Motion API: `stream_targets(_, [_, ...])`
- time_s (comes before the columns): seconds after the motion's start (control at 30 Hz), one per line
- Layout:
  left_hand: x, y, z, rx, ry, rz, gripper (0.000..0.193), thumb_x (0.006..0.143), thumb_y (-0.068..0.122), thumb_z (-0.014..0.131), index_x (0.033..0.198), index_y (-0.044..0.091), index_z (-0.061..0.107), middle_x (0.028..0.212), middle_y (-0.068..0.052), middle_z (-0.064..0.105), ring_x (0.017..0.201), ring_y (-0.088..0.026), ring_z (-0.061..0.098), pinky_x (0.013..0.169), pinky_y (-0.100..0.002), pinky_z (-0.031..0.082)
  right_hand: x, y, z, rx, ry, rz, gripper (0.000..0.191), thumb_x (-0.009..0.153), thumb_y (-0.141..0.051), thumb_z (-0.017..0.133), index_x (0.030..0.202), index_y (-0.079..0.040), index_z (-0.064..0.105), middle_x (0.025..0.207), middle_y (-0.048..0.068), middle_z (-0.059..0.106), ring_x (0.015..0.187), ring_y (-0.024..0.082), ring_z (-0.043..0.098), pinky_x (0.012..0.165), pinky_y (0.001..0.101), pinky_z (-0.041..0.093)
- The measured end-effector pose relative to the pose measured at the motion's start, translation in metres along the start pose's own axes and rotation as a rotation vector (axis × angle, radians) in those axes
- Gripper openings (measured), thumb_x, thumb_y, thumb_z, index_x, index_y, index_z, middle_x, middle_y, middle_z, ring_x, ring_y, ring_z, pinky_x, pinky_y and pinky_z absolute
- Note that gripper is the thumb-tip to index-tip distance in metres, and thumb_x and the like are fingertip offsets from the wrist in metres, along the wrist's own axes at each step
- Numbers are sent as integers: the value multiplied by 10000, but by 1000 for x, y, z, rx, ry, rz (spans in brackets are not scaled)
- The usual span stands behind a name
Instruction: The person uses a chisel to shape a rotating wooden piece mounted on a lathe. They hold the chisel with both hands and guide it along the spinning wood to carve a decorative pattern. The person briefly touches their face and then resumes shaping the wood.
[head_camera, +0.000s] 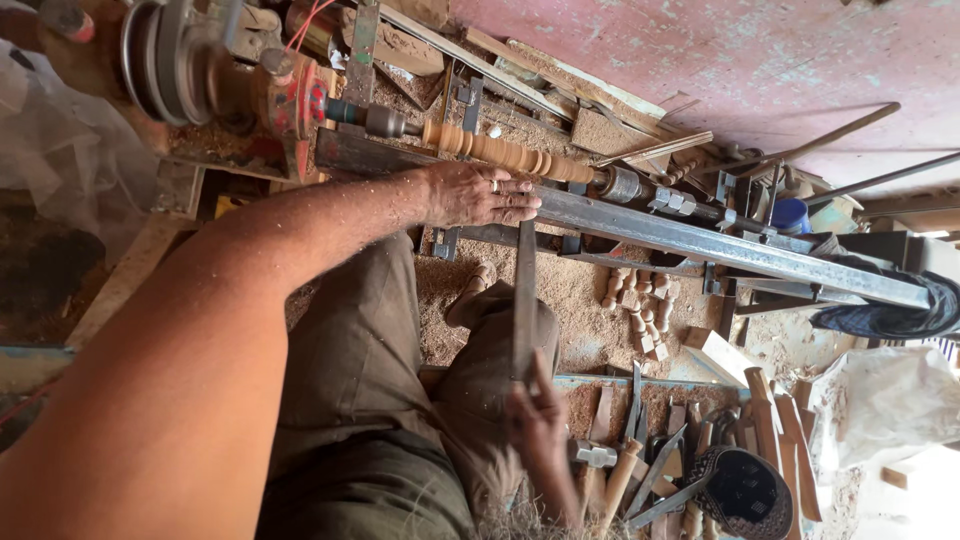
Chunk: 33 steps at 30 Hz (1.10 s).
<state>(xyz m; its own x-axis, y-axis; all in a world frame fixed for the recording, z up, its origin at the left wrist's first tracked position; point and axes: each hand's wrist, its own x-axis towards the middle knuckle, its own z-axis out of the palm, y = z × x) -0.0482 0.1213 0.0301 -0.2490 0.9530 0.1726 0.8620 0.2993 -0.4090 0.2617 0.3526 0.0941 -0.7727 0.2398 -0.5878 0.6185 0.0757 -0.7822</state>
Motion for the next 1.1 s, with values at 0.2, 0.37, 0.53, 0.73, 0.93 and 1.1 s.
stream_targets(0.2, [0, 2, -3, -4, -86, -6, 668, 995, 169, 421, 1624, 204, 199, 1676, -1, 280, 1486, -169, 350, 1272, -421, 149, -10, 10, 43, 281, -65, -21, 704, 976, -68, 588, 1614, -201, 323, 587, 4, 525, 365, 70, 425, 311, 250, 328])
stream_targets(0.37, [3, -2, -14, 25, -79, 0, 668, 980, 221, 411, 1619, 189, 218, 1680, -16, 274, 1503, -181, 316, 1276, -445, 63, -10, -2, 41, 305, -77, -22, 706, 975, -74, 589, 1619, -182, 322, 571, 0, 518, 372, 64, 416, 323, 240, 322])
stream_targets(0.53, [3, -3, -16, 14, -153, 31, 754, 910, 246, 457, 1616, 142, 215, 1676, -51, 263, 1500, -198, 306, 1245, -427, 88, -7, -4, 42, 293, -64, 0, 706, 970, -76, 596, 1618, -167, 331, 565, 1, 507, 368, 68, 411, 324, 241, 319])
stream_targets(0.73, [7, 0, -5, 69, -85, -18, 717, 949, 194, 460, 1627, 172, 230, 1677, -18, 278, 1502, -163, 319, 1258, -407, 104, 0, -5, 39, 319, -79, 31, 698, 972, -62, 584, 1616, -174, 341, 558, -2, 482, 352, 68, 393, 309, 242, 301])
stream_targets(0.93, [6, 3, 4, 37, -103, -36, 646, 991, 171, 451, 1606, 182, 255, 1663, -8, 295, 1489, -160, 330, 1280, -399, 135, 3, -7, 36, 302, -90, 47, 709, 966, -51, 577, 1610, -193, 314, 601, 36, 543, 352, 88, 430, 306, 257, 327])
stream_targets(1.1, [6, 3, 2, 101, -106, -55, 682, 977, 153, 474, 1617, 213, 247, 1663, 25, 298, 1490, -140, 337, 1279, -405, 121, 8, -1, 31, 285, -83, 35, 710, 958, -45, 584, 1608, -187, 334, 606, 49, 552, 348, 89, 425, 291, 261, 326])
